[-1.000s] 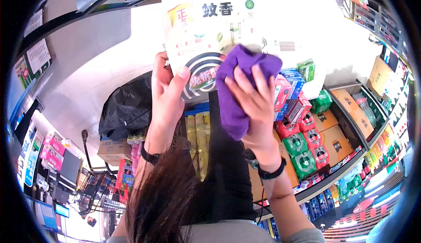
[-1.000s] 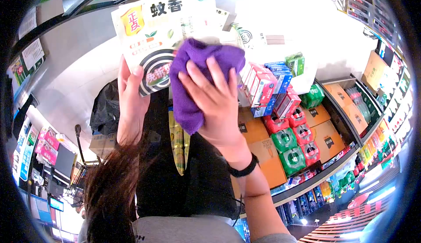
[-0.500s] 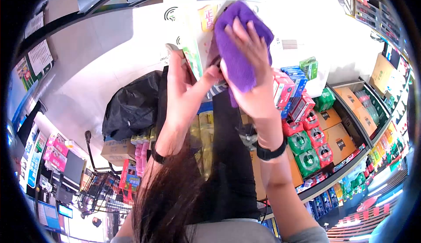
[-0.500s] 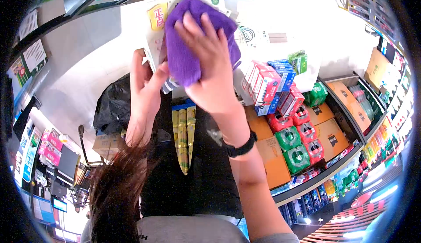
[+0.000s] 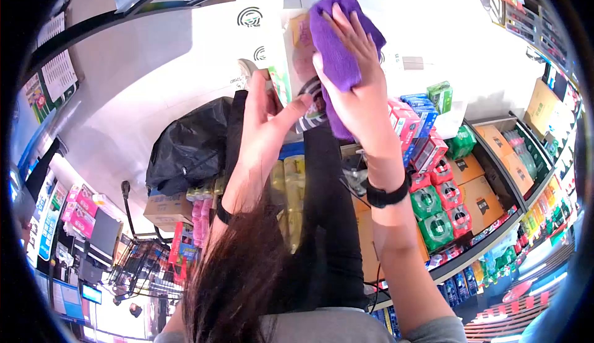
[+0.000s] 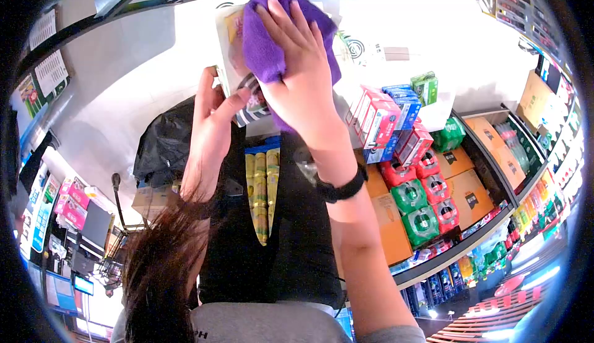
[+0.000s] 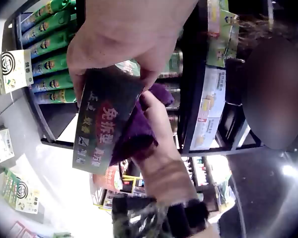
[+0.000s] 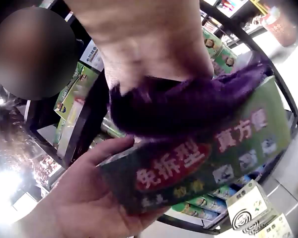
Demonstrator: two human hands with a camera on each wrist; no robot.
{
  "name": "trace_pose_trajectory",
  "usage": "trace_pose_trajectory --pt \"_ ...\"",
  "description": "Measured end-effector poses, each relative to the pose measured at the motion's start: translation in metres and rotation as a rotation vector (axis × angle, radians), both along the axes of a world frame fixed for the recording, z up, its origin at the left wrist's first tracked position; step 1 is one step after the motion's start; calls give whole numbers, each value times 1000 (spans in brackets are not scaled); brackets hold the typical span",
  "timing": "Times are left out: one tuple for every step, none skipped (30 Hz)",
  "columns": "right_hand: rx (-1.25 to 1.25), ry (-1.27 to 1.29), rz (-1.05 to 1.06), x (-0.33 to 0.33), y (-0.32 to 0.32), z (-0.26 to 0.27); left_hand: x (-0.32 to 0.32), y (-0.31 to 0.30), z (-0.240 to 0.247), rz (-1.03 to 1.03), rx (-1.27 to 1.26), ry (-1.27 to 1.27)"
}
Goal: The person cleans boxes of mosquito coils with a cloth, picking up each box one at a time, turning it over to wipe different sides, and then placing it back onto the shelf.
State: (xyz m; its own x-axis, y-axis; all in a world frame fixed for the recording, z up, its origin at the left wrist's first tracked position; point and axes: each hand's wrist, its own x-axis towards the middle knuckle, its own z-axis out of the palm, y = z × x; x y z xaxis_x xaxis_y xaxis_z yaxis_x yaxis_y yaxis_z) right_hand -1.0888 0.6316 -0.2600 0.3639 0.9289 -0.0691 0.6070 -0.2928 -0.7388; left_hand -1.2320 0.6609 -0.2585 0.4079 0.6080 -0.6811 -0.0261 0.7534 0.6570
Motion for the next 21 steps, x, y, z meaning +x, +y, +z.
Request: trace_pose_trajectory --pt "29 14 15 1 5 0 1 -1 2 -24 -21 8" --pt "16 18 26 -2 7 2 1 -2 0 -27 -21 -1" --pt "4 20 38 -7 8 5 1 -2 -2 -30 -21 0" --pt "28 139 31 -14 3 9 1 -3 -5 -22 14 71" --pt "17 145 86 -21 -5 7 2 -3 -8 -11 49 141" --pt "-26 263 76 -25 -14 10 3 -5 -13 58 136 133" --pt "-69 382 67 -29 -23 12 3 -3 -13 65 138 131" --pt "-35 497 40 -30 -33 8 3 -1 -11 -61 338 296" --pt "-80 751 -133 -33 -36 12 2 0 -9 -191 534 464" --pt "-164 904 -263 -35 -37 17 4 0 0 -255 548 537" --pt "-249 1055 -398 -36 -35 22 6 -3 2 -296 450 604" --pt "-138 1099 -468 -40 -33 17 7 -8 2 -291 516 597" --pt "-137 1101 -468 -44 -27 12 7 -15 -1 -286 584 588" --pt "-37 1045 -539 -47 -19 6 7 -25 -19 -354 1163 679" --pt "59 985 -610 -49 -13 1 13 -26 -15 -362 1180 672" --pt "97 1072 -695 -49 -6 -2 16 -28 -15 -405 1188 717" --pt "81 1052 -740 -47 -7 -9 17 -27 -16 -445 1198 763" --pt "98 1089 -782 -44 -7 -14 18 -25 -15 -492 1175 745" --pt "115 1128 -824 -41 -9 -18 16 -24 -12 -573 1136 729" --pt "43 1094 -852 -34 -14 -22 14 -23 -10 -560 1058 576" --pt "18 953 -822 -27 -23 -35 10 -21 -8 -545 979 424"
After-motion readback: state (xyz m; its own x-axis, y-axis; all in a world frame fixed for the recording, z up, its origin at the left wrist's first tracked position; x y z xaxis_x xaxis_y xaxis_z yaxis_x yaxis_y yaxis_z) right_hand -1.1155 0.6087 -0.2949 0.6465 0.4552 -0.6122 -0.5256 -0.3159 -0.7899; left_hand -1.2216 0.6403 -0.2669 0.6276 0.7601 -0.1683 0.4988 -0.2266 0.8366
